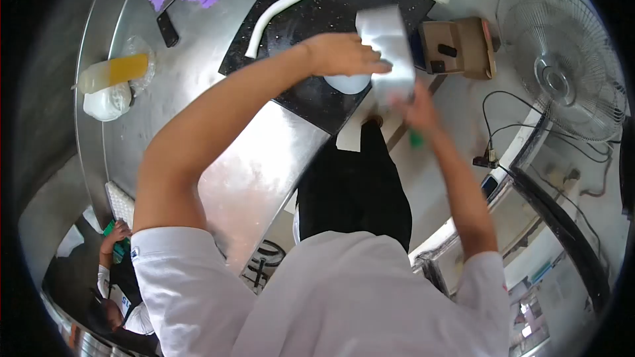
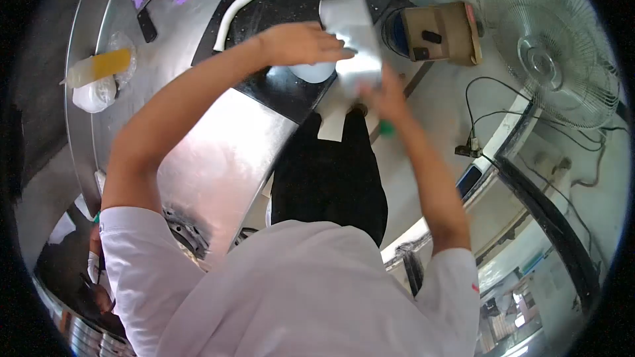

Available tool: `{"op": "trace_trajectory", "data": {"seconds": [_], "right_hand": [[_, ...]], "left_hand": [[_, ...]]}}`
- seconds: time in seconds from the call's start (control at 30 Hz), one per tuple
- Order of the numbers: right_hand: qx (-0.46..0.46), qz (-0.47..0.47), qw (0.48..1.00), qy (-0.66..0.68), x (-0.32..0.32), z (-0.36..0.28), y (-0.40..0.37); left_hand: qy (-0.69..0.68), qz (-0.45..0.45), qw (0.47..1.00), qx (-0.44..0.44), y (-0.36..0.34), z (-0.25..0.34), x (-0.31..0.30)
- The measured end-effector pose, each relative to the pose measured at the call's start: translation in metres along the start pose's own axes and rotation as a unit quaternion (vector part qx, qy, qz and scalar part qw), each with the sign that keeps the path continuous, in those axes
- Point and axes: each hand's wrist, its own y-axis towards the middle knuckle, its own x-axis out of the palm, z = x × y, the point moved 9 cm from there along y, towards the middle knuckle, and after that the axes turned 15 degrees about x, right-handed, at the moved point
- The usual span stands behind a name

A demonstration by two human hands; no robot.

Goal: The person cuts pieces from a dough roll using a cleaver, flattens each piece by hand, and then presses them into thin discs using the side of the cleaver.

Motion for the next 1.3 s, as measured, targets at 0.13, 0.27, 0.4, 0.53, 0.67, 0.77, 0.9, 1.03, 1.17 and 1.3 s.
{"op": "trace_trajectory", "data": {"seconds": [0.13,0.27,0.4,0.53,0.67,0.77,0.9,1.03,1.17,1.3], "right_hand": [[0.084,-0.042,0.994,0.065,0.049,0.092,-0.172],[0.19,0.029,0.981,0.019,0.014,0.144,-0.186],[0.1,0.099,0.989,0.043,-0.049,0.101,-0.118],[-0.049,0.127,0.991,0.002,-0.082,0.01,-0.018],[-0.078,0.117,0.989,-0.041,-0.066,-0.059,0.041],[-0.011,0.064,0.996,-0.061,-0.026,-0.058,0.051],[-0.085,0.003,0.996,-0.017,0.037,-0.039,0.004],[-0.021,-0.078,0.99,-0.112,0.071,-0.005,-0.073],[0.027,-0.102,0.987,-0.119,0.096,0.018,-0.133],[0.017,-0.086,0.989,-0.117,0.085,0.011,-0.143]], "left_hand": [[0.069,-0.012,0.998,0.007,0.027,0.005,-0.013],[0.053,-0.119,0.991,0.0,0.038,-0.009,0.006],[0.076,-0.143,0.986,0.031,0.041,-0.004,-0.008],[0.075,-0.162,0.984,-0.008,0.045,-0.013,-0.005],[0.049,-0.165,0.984,-0.042,0.042,-0.023,-0.002],[0.039,-0.179,0.981,-0.06,0.043,-0.021,-0.008],[-0.019,-0.141,0.988,-0.062,0.032,0.0,-0.036],[-0.122,-0.093,0.982,-0.111,0.009,0.009,-0.066],[-0.201,0.021,0.96,-0.193,-0.025,-0.008,-0.07],[-0.247,0.154,0.937,-0.194,-0.064,-0.028,-0.055]]}}
